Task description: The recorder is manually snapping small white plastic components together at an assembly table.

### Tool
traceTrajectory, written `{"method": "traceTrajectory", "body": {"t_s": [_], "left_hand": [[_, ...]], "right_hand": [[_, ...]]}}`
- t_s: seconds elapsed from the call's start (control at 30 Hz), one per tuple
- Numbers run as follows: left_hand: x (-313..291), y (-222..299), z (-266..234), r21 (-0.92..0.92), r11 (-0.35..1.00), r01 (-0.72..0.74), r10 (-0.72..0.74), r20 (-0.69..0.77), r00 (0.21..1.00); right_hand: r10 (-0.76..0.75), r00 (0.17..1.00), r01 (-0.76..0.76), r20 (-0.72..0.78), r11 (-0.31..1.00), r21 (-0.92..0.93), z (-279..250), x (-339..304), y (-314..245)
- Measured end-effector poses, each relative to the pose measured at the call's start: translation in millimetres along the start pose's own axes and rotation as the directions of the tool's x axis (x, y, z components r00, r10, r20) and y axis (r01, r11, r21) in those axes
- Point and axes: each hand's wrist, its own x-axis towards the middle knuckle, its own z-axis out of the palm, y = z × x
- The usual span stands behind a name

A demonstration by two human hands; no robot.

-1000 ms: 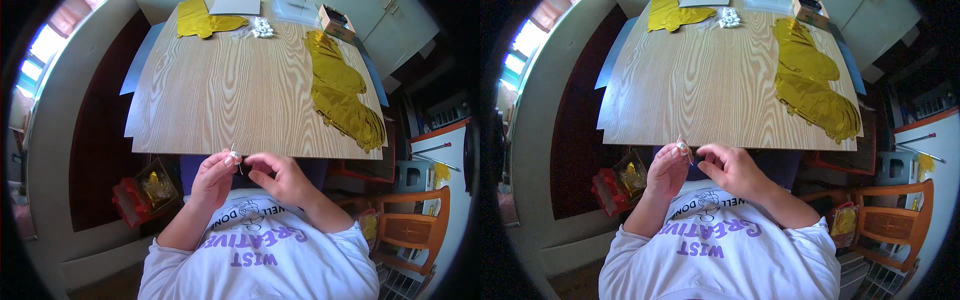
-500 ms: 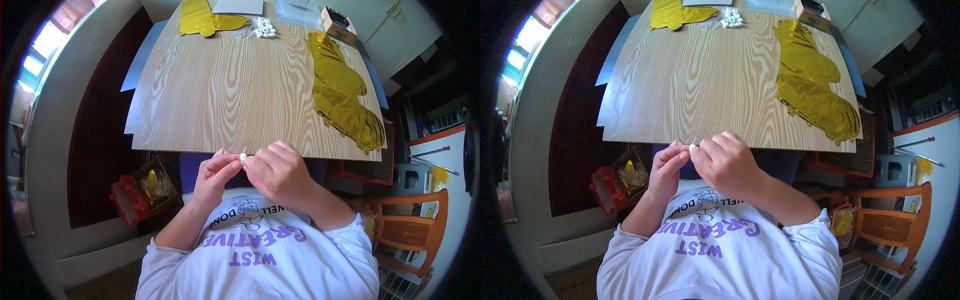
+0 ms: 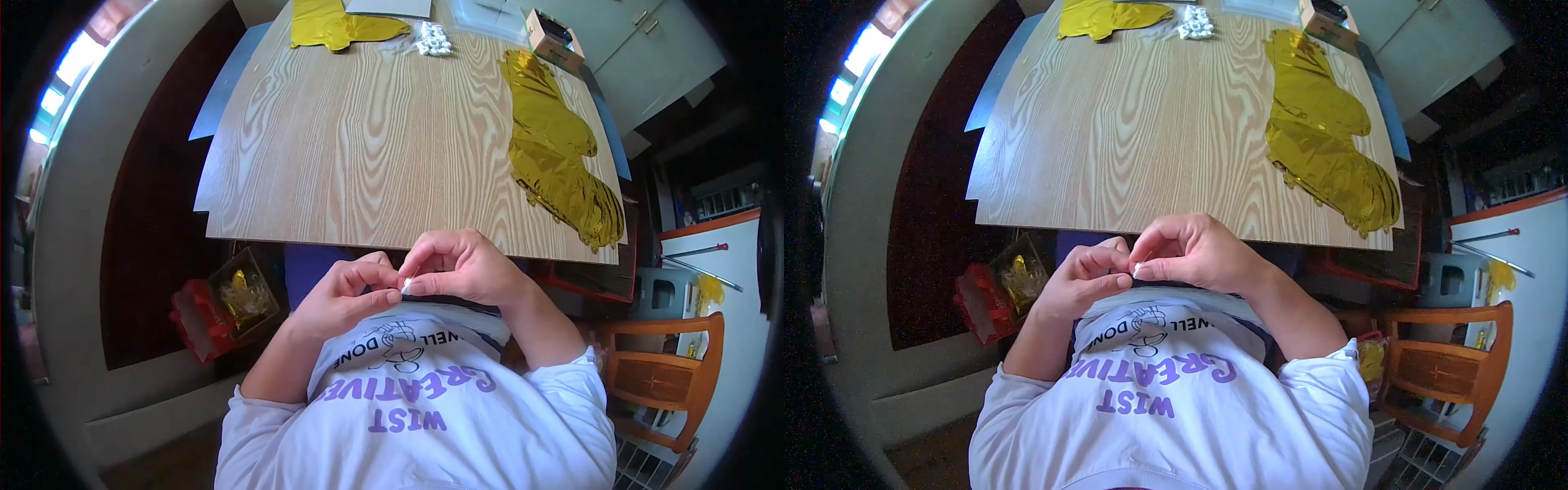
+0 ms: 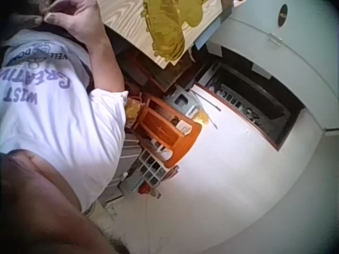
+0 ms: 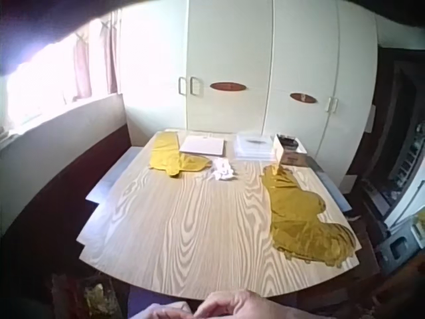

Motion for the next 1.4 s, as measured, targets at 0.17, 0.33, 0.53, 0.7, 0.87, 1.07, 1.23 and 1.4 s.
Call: {"method": "traceTrajectory", "body": {"t_s": [0.17, 0.33, 0.53, 0.7, 0.87, 1.07, 1.23, 1.4], "left_hand": [[3.6, -0.3, -4.7, -0.392, 0.907, 0.152, -0.094, 0.162, 0.982], [12.2, -6.5, -7.4, -0.556, 0.808, 0.193, -0.064, 0.243, 0.968], [21.1, -1.6, -11.3, -0.606, 0.733, 0.310, -0.250, 0.183, 0.951], [21.2, 18.1, -8.2, -0.745, 0.662, 0.086, -0.235, -0.097, 0.967], [2.0, 10.4, -32.9, -0.656, 0.743, -0.134, -0.138, -0.345, 0.928], [-4.0, 4.6, -40.5, -0.579, 0.802, -0.143, -0.148, -0.425, 0.893], [-8.5, 4.5, -46.0, -0.515, 0.843, -0.159, -0.112, -0.456, 0.883], [-7.0, 3.5, -47.2, -0.526, 0.842, -0.119, -0.166, -0.462, 0.871]], "right_hand": [[-0.311, 0.951, 0.263, 0.006, 0.795, -0.547, 8.2, -10.9, -11.3], [-0.455, 0.882, 0.399, 0.123, 0.582, -0.708, 16.5, -14.4, -16.5], [-0.491, 0.818, 0.538, 0.298, 0.475, -0.696, 0.7, 4.5, -19.1], [-0.434, 0.877, 0.430, 0.206, 0.520, -0.738, -28.0, 28.7, -39.3], [-0.207, 0.876, -0.049, -0.436, 0.861, -0.506, -159.4, 107.1, -69.2], [-0.130, 0.697, -0.316, -0.705, 0.827, -0.465, -273.5, 199.2, -87.7], [-0.087, 0.532, -0.458, -0.842, 0.808, -0.372, -312.6, 236.7, -102.1], [-0.128, 0.524, -0.444, -0.842, 0.802, -0.399, -302.0, 259.5, -108.0]]}}
